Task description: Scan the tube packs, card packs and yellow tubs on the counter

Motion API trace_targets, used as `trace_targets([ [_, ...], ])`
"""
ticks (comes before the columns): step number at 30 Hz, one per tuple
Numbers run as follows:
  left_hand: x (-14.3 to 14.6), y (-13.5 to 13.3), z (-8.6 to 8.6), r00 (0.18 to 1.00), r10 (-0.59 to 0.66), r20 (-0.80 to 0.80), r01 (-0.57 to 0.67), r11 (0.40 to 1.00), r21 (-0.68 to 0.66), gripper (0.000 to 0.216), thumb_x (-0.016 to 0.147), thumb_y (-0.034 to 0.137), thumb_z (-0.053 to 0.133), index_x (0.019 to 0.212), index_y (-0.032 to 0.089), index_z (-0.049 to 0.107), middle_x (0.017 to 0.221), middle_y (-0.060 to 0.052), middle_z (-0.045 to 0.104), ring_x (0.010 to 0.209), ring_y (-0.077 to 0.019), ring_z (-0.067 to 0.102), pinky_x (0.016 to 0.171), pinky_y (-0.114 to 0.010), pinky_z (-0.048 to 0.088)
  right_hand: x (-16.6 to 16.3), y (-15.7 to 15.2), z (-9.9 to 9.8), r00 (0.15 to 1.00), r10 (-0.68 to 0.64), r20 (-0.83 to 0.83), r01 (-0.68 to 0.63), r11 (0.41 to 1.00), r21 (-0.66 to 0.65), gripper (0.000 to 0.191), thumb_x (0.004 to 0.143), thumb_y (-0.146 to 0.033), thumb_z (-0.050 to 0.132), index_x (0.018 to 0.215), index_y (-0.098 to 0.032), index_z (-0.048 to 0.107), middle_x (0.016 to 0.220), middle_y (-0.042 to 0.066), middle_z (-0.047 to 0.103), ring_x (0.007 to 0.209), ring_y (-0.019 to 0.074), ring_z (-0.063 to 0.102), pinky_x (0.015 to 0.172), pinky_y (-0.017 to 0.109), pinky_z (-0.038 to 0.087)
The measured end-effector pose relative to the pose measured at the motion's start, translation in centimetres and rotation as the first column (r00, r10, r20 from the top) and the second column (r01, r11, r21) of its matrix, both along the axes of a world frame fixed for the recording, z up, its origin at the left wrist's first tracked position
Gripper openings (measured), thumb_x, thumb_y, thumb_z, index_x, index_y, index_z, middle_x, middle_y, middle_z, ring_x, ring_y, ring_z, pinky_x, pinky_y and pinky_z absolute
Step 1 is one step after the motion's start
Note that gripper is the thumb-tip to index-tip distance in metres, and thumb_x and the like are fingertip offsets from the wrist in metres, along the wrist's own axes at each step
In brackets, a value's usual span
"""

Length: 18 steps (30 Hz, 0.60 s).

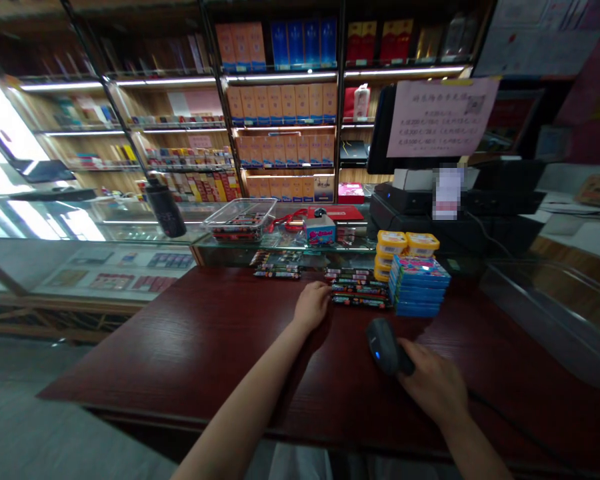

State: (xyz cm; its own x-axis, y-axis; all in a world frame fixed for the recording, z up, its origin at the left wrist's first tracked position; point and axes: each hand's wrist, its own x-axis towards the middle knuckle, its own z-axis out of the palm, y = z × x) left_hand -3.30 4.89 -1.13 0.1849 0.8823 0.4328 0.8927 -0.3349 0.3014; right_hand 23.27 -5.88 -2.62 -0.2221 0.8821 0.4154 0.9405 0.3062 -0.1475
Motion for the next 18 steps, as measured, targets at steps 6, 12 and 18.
trace_targets([
  [6, 3.8, -0.4, 0.0, 0.999, -0.008, -0.043, 0.004, 0.997, -0.077, 0.027, 0.088, 0.022, 0.048, 0.106, 0.022, 0.067, 0.103, -0.007, 0.063, 0.100, -0.0202, 0.054, 0.092, -0.032, 0.044, 0.0, 0.0, 0.2, 1.000, 0.014, -0.016, -0.014, 0.999, -0.040, 0.032, 0.077, -0.017, 0.051, 0.107, -0.023, 0.061, 0.101, 0.004, 0.070, 0.084, 0.0189, 0.065, 0.072, 0.030, 0.046],
  [12, 4.5, -1.0, 0.1, 0.992, 0.028, -0.126, -0.046, 0.989, -0.141, 0.024, 0.087, 0.025, 0.050, 0.096, 0.022, 0.071, 0.104, -0.010, 0.058, 0.102, -0.0226, 0.051, 0.089, -0.034, 0.043, 0.1, 0.1, 0.0, 1.000, 0.015, -0.012, -0.016, 0.999, -0.031, 0.032, 0.076, -0.020, 0.052, 0.107, -0.024, 0.062, 0.101, 0.004, 0.070, 0.084, 0.0188, 0.065, 0.073, 0.030, 0.046],
  [18, 4.0, -3.2, -0.4, 0.981, 0.054, -0.187, -0.085, 0.984, -0.160, 0.020, 0.085, 0.021, 0.053, 0.101, 0.021, 0.065, 0.098, -0.007, 0.060, 0.098, -0.0213, 0.052, 0.086, -0.033, 0.042, 0.3, 0.1, 0.0, 1.000, 0.018, 0.002, -0.018, 0.999, -0.045, 0.035, 0.075, -0.018, 0.052, 0.109, -0.023, 0.061, 0.101, 0.004, 0.070, 0.084, 0.0195, 0.065, 0.072, 0.030, 0.046],
])
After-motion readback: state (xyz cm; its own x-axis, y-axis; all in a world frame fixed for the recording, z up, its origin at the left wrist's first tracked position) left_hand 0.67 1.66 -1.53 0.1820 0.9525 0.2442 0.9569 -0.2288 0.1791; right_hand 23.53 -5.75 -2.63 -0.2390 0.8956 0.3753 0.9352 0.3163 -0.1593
